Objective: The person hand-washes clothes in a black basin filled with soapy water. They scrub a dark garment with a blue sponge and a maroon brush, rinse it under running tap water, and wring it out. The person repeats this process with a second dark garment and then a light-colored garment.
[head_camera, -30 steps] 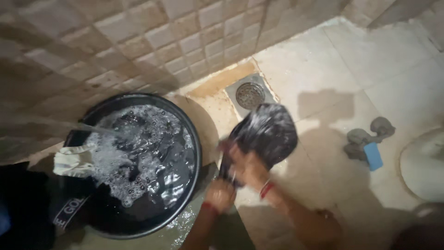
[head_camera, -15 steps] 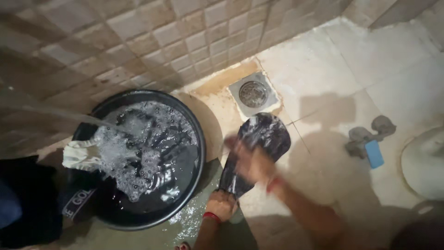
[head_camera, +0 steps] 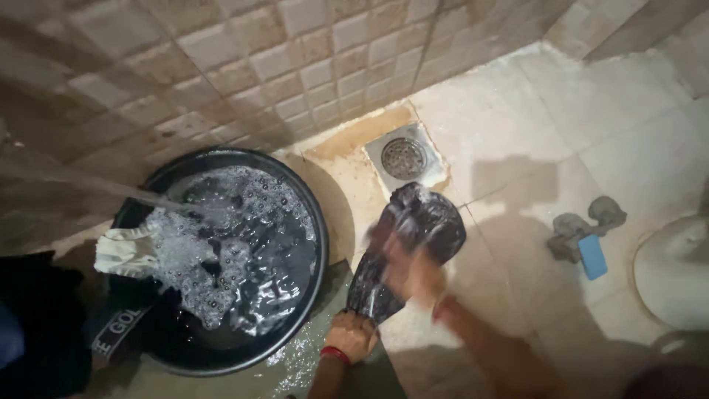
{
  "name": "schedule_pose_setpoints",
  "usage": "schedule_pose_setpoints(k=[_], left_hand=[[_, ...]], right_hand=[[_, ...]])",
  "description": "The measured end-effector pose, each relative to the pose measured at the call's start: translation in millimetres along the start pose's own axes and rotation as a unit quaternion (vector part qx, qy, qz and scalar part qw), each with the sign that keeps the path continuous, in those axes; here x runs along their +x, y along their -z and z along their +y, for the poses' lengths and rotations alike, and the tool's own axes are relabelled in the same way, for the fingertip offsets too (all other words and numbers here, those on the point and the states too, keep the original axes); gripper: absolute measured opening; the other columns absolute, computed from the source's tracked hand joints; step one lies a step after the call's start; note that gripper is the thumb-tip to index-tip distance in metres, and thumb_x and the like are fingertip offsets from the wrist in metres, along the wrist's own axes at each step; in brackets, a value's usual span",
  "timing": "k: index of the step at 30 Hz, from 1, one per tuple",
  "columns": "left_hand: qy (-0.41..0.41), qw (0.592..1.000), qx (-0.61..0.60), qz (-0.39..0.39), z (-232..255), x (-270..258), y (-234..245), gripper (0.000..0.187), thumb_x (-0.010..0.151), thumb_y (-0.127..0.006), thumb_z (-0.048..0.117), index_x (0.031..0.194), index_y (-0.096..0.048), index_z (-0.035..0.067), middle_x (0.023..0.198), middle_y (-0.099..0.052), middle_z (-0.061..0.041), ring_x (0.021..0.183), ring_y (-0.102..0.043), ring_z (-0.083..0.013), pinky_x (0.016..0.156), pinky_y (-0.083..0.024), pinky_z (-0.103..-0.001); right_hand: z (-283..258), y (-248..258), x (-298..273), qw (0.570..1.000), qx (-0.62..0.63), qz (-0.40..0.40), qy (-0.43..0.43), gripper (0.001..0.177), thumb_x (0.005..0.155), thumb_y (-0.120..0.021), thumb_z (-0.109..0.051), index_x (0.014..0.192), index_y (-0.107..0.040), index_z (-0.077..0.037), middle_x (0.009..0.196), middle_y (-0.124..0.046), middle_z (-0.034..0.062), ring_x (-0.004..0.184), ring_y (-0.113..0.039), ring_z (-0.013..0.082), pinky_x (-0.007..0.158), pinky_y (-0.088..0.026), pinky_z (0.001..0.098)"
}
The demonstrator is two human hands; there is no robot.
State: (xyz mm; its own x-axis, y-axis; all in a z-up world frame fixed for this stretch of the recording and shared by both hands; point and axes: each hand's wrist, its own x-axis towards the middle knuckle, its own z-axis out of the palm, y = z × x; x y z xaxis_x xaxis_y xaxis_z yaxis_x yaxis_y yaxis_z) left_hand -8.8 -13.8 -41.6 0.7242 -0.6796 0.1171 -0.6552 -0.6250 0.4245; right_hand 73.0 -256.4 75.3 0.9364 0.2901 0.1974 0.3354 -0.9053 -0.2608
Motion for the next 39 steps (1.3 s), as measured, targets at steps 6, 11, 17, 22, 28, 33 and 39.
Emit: schedule_pose_setpoints(k=[6,11,17,22,28,33,39], left_hand=[[0.002,0.999,-0.012,0.037,-2,-4,-4,0.022,0.081,-0.069,0.033,0.076,-0.073,0.012,0.074,-0.071,-0.009,0.075,-0.067,-0.0308,0.073,-0.05,-0.048],[0.035,0.997,-0.005,-0.072,17,14,33,0.034,0.091,-0.065,0.04,0.076,-0.073,0.01,0.077,-0.071,-0.011,0.076,-0.066,-0.0343,0.075,-0.05,-0.051],[0.229,0.972,-0.028,-0.037,21,75,59,0.055,0.09,-0.062,0.048,0.127,-0.063,0.007,0.131,-0.06,-0.015,0.116,-0.054,-0.0381,0.092,-0.044,-0.055],[0.122,0.988,0.037,0.087,-12,173,19,0.066,0.077,-0.069,0.028,0.139,-0.053,0.008,0.144,-0.054,-0.015,0.131,-0.047,-0.0383,0.104,-0.032,-0.055],[0.197,0.948,-0.057,-0.243,25,110,7,0.041,0.094,-0.055,0.016,0.134,-0.056,0.009,0.139,-0.056,-0.015,0.134,-0.051,-0.0323,0.114,-0.039,-0.043],[0.082,0.992,0.087,-0.048,28,103,25,0.088,0.089,-0.049,0.06,0.155,-0.025,0.007,0.163,-0.027,-0.02,0.142,-0.03,-0.0392,0.111,-0.023,-0.064],[0.226,0.954,0.121,-0.153,-44,247,47,0.073,0.1,-0.041,0.045,0.16,-0.02,0.01,0.168,-0.012,-0.018,0.156,-0.009,-0.0388,0.122,-0.002,-0.062]], right_hand=[[83,-24,14,0.999,-0.021,-0.033,-0.036,0.06,0.09,-0.071,-0.04,0.146,-0.054,-0.028,0.116,-0.067,0.0151,0.088,-0.065,0.0359,0.072,-0.054,0.0486],[181,-10,20,0.963,-0.087,0.044,-0.253,0.069,0.081,-0.078,-0.043,0.146,-0.054,-0.033,0.093,-0.064,0.0221,0.085,-0.064,0.0407,0.073,-0.053,0.0501],[171,33,-29,0.957,-0.192,0.058,-0.211,0.075,0.079,-0.078,-0.045,0.146,-0.056,-0.019,0.121,-0.064,0.0229,0.108,-0.063,0.0412,0.088,-0.05,0.056],[144,-31,24,0.991,-0.052,0.097,-0.072,0.076,0.078,-0.073,-0.043,0.143,-0.055,-0.009,0.136,-0.056,0.0211,0.129,-0.049,0.0438,0.1,-0.038,0.0633],[47,-49,-61,0.99,-0.027,-0.126,0.049,0.056,0.092,-0.068,-0.039,0.139,-0.056,-0.011,0.132,-0.055,0.02,0.132,-0.046,0.0383,0.106,-0.033,0.065],[34,-42,-62,0.995,-0.046,-0.04,0.082,0.072,0.076,-0.068,-0.044,0.141,-0.054,-0.017,0.14,-0.049,0.0233,0.133,-0.036,0.0439,0.101,-0.022,0.0737],[61,-80,50,0.989,-0.081,-0.116,-0.052,0.056,0.096,-0.056,-0.038,0.145,-0.051,-0.01,0.157,-0.042,0.0109,0.15,-0.031,0.0317,0.115,-0.02,0.0657]])
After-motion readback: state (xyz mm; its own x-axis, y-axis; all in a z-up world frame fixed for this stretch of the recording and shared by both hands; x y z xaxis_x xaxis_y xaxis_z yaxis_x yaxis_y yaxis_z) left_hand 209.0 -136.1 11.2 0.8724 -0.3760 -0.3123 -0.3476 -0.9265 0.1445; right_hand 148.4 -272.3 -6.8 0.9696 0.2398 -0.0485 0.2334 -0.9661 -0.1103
